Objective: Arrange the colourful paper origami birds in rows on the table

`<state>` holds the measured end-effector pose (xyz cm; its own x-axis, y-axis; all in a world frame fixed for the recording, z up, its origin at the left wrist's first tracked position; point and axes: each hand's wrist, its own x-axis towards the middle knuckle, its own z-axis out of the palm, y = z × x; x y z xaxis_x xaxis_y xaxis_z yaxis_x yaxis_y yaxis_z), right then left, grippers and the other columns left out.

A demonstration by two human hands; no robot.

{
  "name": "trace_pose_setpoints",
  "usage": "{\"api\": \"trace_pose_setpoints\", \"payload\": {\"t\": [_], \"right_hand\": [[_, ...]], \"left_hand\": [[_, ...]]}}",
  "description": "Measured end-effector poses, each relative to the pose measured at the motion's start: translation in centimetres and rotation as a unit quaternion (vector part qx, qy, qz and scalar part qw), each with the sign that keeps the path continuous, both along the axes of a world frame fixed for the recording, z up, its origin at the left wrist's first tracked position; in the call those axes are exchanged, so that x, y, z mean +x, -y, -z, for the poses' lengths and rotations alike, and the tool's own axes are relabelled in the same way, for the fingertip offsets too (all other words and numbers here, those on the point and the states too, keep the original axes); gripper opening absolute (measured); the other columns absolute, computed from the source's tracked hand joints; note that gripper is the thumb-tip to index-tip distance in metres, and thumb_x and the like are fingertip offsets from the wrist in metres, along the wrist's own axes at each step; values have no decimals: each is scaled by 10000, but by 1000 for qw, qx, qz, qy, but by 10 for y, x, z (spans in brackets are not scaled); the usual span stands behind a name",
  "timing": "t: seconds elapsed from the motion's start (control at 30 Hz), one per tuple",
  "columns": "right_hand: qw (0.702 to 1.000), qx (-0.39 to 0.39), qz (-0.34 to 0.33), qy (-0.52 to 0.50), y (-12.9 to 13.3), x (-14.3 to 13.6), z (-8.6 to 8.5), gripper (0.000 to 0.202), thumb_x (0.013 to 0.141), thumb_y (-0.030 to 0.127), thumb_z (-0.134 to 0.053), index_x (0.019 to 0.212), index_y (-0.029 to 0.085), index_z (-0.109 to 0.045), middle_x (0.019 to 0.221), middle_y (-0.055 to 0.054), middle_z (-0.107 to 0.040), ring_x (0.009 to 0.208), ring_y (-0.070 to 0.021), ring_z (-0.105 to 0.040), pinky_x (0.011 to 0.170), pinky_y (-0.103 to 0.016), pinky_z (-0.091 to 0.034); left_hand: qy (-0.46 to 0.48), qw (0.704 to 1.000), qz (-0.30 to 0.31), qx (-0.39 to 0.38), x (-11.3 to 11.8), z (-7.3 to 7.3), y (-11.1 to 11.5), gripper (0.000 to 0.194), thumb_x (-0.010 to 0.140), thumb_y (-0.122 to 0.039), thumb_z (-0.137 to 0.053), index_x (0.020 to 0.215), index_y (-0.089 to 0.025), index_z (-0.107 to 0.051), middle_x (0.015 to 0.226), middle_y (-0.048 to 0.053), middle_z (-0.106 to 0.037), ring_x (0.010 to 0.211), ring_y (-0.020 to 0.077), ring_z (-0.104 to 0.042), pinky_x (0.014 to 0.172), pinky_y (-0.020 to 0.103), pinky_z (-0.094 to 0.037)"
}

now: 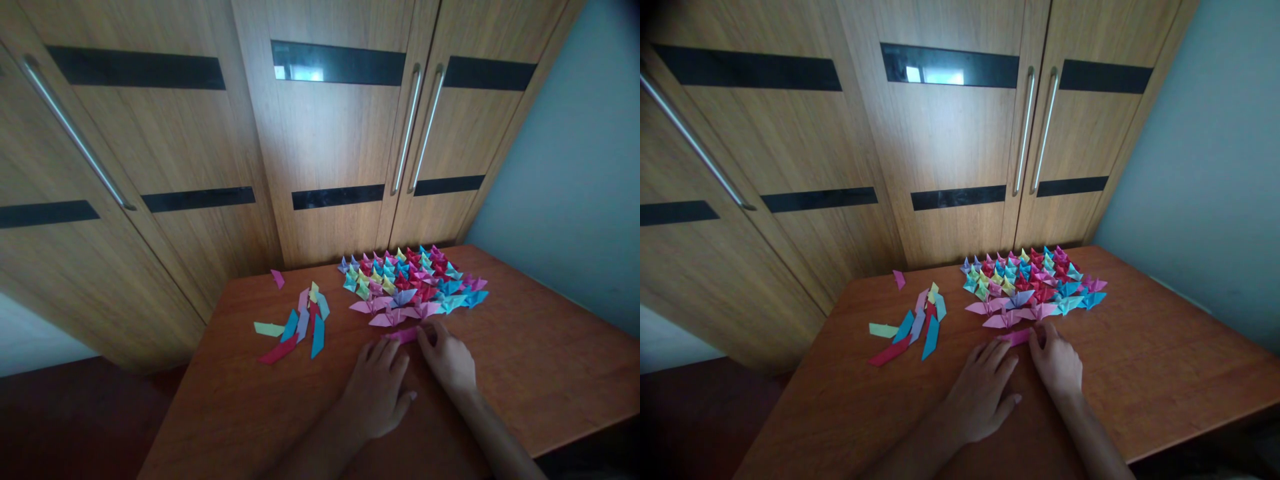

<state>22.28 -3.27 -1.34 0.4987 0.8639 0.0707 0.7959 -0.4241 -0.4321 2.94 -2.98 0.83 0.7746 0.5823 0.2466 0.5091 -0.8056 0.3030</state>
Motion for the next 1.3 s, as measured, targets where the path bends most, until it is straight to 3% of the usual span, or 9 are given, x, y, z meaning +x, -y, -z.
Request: {"api": "trace_pose_setpoints", "payload": {"t": [0.07, 0.13, 0.27, 0.33, 0.5, 0.6, 0.9, 1.1, 1.3], "right_hand": [[998, 45, -26, -17, 1, -3, -1, 313, 890, 388, -394, 1079, 216, -575, 916, -73, -702, 810, -226, -659, 669, -280, -432], [991, 81, -97, -51, 1, -13, -6, 281, 880, 369, -403, 1013, 216, -598, 913, -59, -699, 797, -206, -655, 691, -270, -439], [958, 73, -261, -97, -8, -54, -28, 255, 875, 329, -399, 910, 227, -630, 862, -23, -686, 756, -160, -629, 678, -236, -436], [945, 50, -311, -90, -15, -79, -35, 236, 868, 292, -408, 910, 226, -631, 830, -13, -677, 749, -153, -617, 672, -232, -428], [944, 18, -329, -33, -35, -131, -29, 327, 839, 304, -488, 1150, 222, -552, 969, -38, -658, 863, -188, -621, 747, -276, -433], [944, -5, -329, 21, -44, -151, -25, 333, 849, 334, -485, 1165, 239, -525, 1070, -58, -621, 926, -217, -615, 728, -300, -445], [947, 7, -318, 53, -59, -170, -24, 390, 892, 408, -436, 1242, 238, -461, 1137, -88, -594, 950, -235, -619, 740, -331, -477], [939, 44, -337, 44, -56, -168, -15, 438, 882, 403, -459, 1286, 235, -444, 1363, -98, -463, 1086, -228, -563, 851, -336, -462], [939, 50, -339, 30, -53, -166, -14, 396, 899, 388, -428, 1253, 220, -484, 1214, -92, -570, 1087, -219, -556, 870, -322, -449]], "left_hand": [[7, 1000, -3, -1, -5, -3, -4, 480, 875, -431, -503, 1298, -217, -431, 1449, 77, -356, 1352, 252, -266, 1101, 435, -252], [17, 999, -29, 1, -16, -7, -13, 440, 867, -350, -517, 1282, -224, -444, 1424, 67, -388, 1333, 247, -298, 1093, 425, -272], [33, 988, -147, 19, -58, -12, -41, 410, 840, -219, -510, 1248, -216, -473, 1321, 77, -481, 1241, 237, -410, 1055, 418, -324], [18, 975, -217, 38, -86, -11, -53, 421, 832, -206, -509, 1252, -213, -475, 1316, 96, -482, 1231, 254, -418, 1034, 437, -336], [-57, 939, -335, 60, -156, -3, -65, 386, 870, -302, -474, 1245, -216, -503, 1338, 113, -474, 1226, 291, -426, 990, 458, -353], [-79, 925, -368, 57, -181, 2, -66, 382, 874, -331, -469, 1222, -185, -531, 1321, 129, -498, 1231, 296, -432, 993, 457, -345], [-44, 941, -332, 49, -180, 5, -70, 317, 891, -330, -453, 1165, -222, -569, 1233, 77, -576, 1129, 251, -517, 966, 399, -370], [-29, 943, -329, 48, -182, 6, -71, 295, 885, -338, -476, 1132, -221, -587, 1134, 66, -608, 1058, 248, -534, 918, 381, -398], [-40, 932, -359, 34, -187, 6, -69, 376, 869, -417, -497, 1175, -212, -575, 1137, 84, -574, 1068, 256, -518, 930, 397, -392]]}}
